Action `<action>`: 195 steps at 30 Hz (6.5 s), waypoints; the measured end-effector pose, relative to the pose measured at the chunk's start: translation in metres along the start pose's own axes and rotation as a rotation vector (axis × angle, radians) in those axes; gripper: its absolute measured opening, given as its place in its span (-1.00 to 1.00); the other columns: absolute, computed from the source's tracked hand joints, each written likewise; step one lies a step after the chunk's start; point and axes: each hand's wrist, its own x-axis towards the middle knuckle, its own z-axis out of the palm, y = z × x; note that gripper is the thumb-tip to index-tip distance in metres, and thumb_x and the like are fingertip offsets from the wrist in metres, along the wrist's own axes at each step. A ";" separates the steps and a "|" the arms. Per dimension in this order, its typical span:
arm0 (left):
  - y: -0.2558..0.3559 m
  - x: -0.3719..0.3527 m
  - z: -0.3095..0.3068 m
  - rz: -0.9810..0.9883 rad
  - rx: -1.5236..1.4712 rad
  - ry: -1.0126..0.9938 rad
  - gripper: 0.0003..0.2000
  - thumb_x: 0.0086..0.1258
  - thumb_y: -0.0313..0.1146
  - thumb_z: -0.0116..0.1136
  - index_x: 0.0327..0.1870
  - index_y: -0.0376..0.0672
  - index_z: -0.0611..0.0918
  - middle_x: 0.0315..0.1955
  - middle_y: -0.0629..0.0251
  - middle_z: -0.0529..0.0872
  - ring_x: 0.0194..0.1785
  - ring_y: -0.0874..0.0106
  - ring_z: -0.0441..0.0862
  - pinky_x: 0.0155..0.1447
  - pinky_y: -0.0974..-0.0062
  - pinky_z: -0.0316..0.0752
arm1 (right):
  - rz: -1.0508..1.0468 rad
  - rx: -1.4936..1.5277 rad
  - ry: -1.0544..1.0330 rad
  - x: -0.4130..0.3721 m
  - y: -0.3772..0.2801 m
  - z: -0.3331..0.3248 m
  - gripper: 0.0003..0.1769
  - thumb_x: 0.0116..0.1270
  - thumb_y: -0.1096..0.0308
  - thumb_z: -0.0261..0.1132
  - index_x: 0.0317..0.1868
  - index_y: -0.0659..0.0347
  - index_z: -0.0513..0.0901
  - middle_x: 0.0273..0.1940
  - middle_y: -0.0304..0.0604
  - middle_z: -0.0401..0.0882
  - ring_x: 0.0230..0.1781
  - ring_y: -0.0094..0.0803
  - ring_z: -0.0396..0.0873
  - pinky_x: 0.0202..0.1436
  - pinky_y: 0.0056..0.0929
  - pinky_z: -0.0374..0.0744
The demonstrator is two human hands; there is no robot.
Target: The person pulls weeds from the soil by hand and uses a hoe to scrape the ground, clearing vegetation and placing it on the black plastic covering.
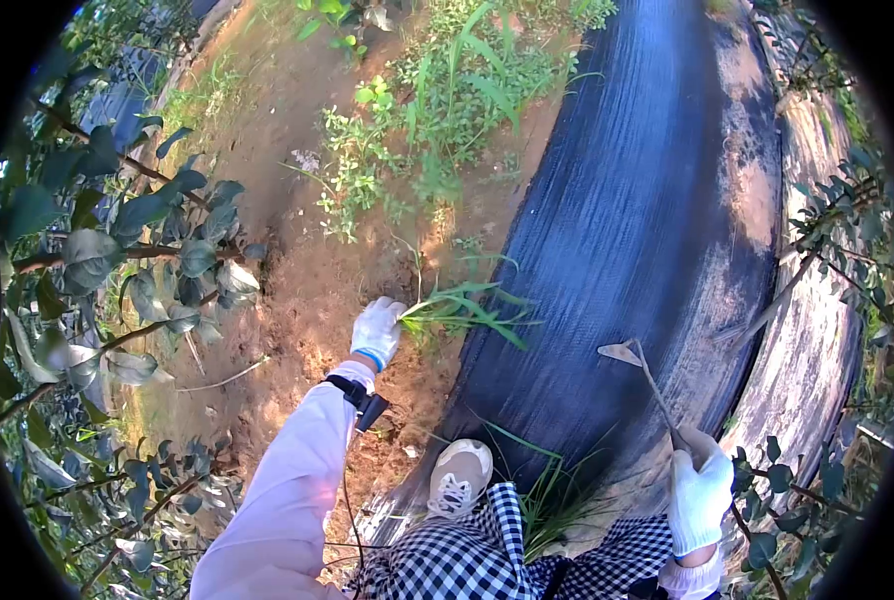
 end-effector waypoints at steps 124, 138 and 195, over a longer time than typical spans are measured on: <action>-0.156 0.152 -0.062 -0.417 -0.831 0.629 -0.76 0.31 -0.36 0.23 -0.07 -0.27 0.63 -0.25 0.30 0.73 -0.24 0.46 0.61 -0.09 0.46 0.49 | 0.049 -0.189 0.107 0.057 -0.109 0.015 -0.71 0.22 0.52 0.18 -0.04 0.42 0.59 -0.55 -0.20 0.50 -0.68 -0.56 0.43 -0.63 -0.56 0.38; -0.082 0.166 -0.066 -0.542 -0.702 0.261 -0.33 0.18 -0.27 0.38 0.33 -0.14 0.36 0.21 0.05 0.42 0.13 0.23 0.55 0.22 0.34 0.48 | 0.035 -0.085 0.039 0.062 -0.102 0.010 -0.70 0.22 0.55 0.10 -0.05 0.46 0.59 -0.56 -0.22 0.48 -0.72 -0.59 0.36 -0.67 -0.58 0.33; -0.049 0.235 -0.084 -0.424 -0.515 0.337 -0.45 0.07 -0.28 0.40 0.16 -0.02 0.53 0.15 -0.02 0.46 0.15 0.02 0.52 0.23 0.27 0.45 | 0.030 -0.229 0.060 0.054 -0.127 0.020 -0.70 0.21 0.52 0.11 -0.06 0.42 0.60 -0.54 -0.22 0.51 -0.68 -0.58 0.41 -0.62 -0.57 0.39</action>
